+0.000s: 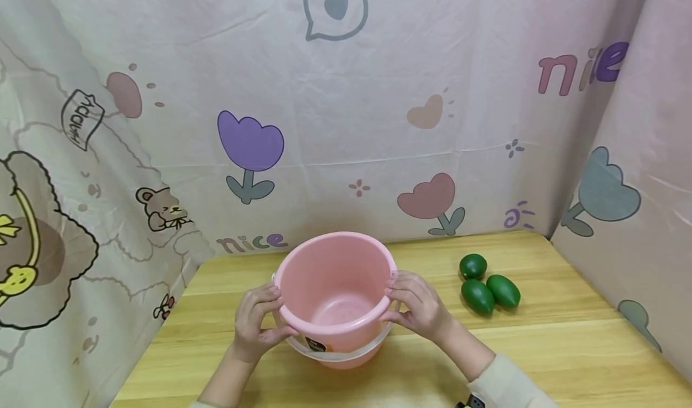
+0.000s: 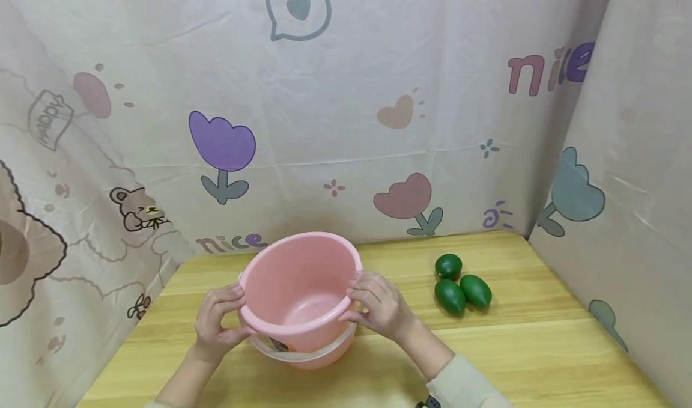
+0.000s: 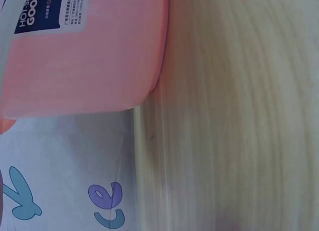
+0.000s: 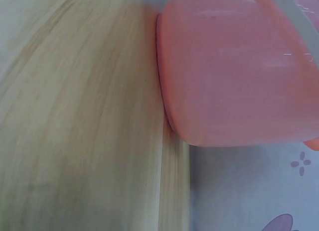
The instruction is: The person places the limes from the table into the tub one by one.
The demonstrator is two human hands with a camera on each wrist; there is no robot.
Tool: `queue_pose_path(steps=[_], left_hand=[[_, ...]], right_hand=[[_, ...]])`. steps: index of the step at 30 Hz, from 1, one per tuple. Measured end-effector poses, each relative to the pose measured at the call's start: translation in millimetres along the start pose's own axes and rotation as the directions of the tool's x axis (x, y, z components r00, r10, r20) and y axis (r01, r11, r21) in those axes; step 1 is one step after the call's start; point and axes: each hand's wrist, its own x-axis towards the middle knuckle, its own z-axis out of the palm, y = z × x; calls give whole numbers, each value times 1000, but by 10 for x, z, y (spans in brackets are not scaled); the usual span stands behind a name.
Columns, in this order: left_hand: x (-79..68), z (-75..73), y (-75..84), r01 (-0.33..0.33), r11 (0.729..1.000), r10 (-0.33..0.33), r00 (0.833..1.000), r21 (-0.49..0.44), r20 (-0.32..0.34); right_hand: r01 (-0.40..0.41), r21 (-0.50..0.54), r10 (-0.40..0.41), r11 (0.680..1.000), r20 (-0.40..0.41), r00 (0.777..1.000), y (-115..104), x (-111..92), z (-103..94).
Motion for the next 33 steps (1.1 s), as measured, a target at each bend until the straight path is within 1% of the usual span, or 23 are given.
queue_pose_path(steps=[6,13,18,25,29,33], left_hand=[[38,31,41,-1,1000,1,1000,2,-20],[-97,47,27,-7,1000,6,999,-12,-41],[-35,91,64,-27,1000,27,998,-9,-53],[59,156,164,-8,1000,6,997,-16,-77],[75,191,206,-4,1000,3,997,-11,-81],[62,232,236,-1,1000,1,997,1,-81]], right_hand=[[21,2,-21,1000,13,1000,30,-25,-21],[37,33,-37,999,8,999,67,-10,-85],[36,53,-37,998,10,999,85,-3,-137],[33,68,-33,997,5,999,119,-9,-204],[23,76,-23,997,3,1000,129,-34,-237],[11,81,-12,997,4,1000,136,-63,-276]])
